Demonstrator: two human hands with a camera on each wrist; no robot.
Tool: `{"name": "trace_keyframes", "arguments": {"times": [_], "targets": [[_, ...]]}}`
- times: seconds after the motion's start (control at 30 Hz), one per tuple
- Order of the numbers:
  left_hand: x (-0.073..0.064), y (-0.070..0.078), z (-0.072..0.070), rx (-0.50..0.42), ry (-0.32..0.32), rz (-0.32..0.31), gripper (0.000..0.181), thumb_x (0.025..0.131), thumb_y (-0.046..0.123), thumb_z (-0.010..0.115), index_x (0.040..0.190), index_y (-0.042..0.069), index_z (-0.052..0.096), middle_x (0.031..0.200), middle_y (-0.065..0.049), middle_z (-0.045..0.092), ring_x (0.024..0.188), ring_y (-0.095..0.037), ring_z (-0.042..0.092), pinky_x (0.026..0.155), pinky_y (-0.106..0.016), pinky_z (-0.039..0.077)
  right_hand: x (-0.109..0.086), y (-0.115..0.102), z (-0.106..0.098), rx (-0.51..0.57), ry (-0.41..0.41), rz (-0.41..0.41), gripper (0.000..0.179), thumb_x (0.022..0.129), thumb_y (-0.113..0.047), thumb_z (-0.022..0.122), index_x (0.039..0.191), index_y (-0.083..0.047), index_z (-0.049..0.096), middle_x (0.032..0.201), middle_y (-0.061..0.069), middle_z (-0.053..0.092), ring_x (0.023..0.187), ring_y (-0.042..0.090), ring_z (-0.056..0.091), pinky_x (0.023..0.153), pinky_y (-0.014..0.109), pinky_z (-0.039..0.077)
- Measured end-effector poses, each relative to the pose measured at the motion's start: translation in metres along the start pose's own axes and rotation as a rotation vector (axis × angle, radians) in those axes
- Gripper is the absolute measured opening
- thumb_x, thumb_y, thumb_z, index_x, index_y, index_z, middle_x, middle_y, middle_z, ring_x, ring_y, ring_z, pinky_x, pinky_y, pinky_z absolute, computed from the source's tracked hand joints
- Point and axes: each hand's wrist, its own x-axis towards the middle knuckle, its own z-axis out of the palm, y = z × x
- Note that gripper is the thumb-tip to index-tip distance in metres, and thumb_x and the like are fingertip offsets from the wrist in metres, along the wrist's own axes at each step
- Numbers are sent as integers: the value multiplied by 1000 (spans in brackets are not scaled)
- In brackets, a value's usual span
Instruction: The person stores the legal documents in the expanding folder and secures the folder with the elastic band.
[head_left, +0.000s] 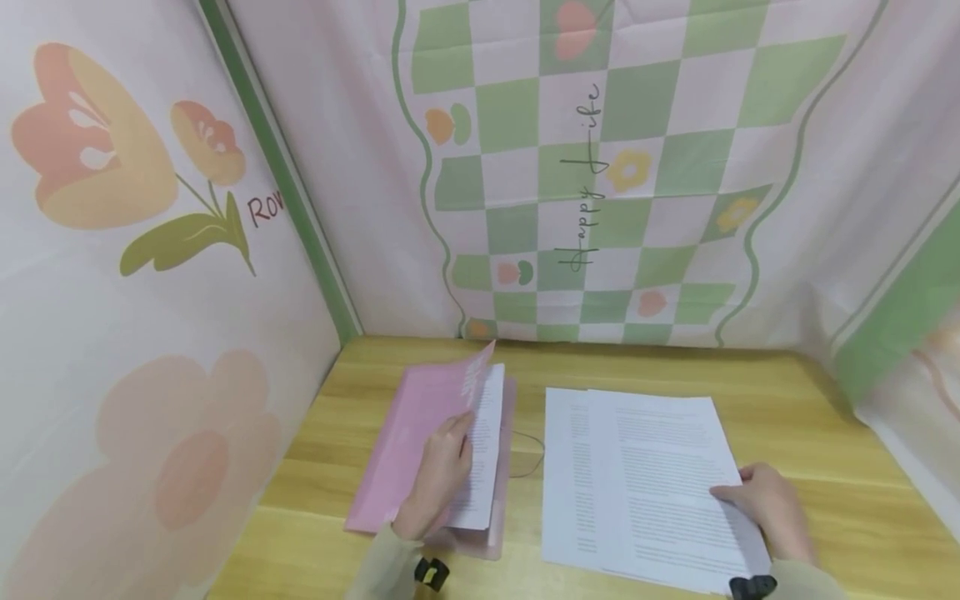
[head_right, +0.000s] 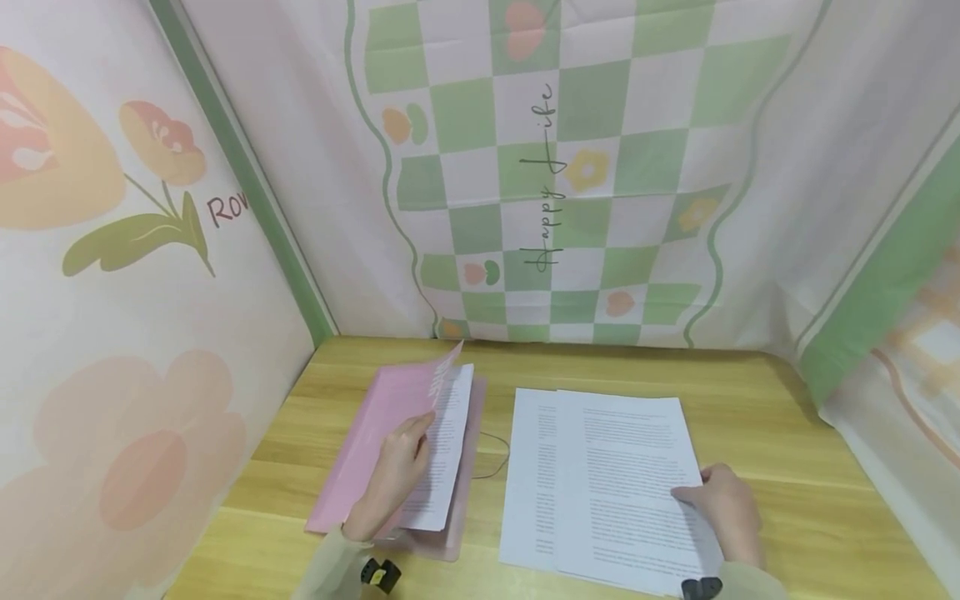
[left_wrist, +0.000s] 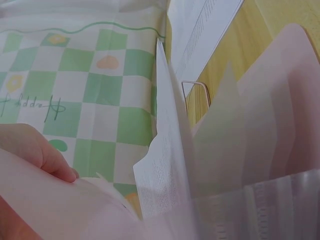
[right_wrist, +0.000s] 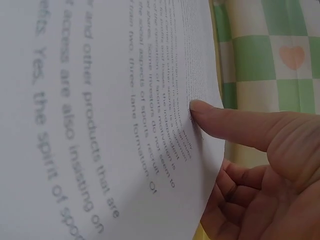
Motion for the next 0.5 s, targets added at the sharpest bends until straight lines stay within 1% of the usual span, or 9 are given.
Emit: {"name": "trace_keyframes", "arguments": {"times": [0.13, 0.33, 0.5], "targets": [[0, 0, 0, 5, 4, -1, 34, 85, -10, 59, 118, -11, 65, 113, -28, 70, 102, -37, 71, 83, -37, 63, -1, -2, 0, 17, -14, 11, 53, 77, -26, 75, 104, 17, 58, 99, 34, 63, 84, 35, 62, 64, 34, 42], [0, 1, 0, 2, 1, -9, 34, 86, -11, 59, 119, -11, 64, 114, -28, 70, 102, -36, 71, 82, -36, 63, 1, -1, -1, 3, -54, 11, 55, 78, -26, 75, 106, 19, 58, 97, 34, 63, 83, 34, 62, 64, 31, 43], [0, 1, -1, -3, -12, -19, 33, 87, -10, 59, 120, -12, 64, 115, -28, 69, 103, -36, 71, 83, -36, 63, 1, 0, 1, 6, -48, -5, 51, 78, -24, 74, 102, 18, 58, 94, 33, 63, 81, 33, 61, 63, 30, 42]]}}
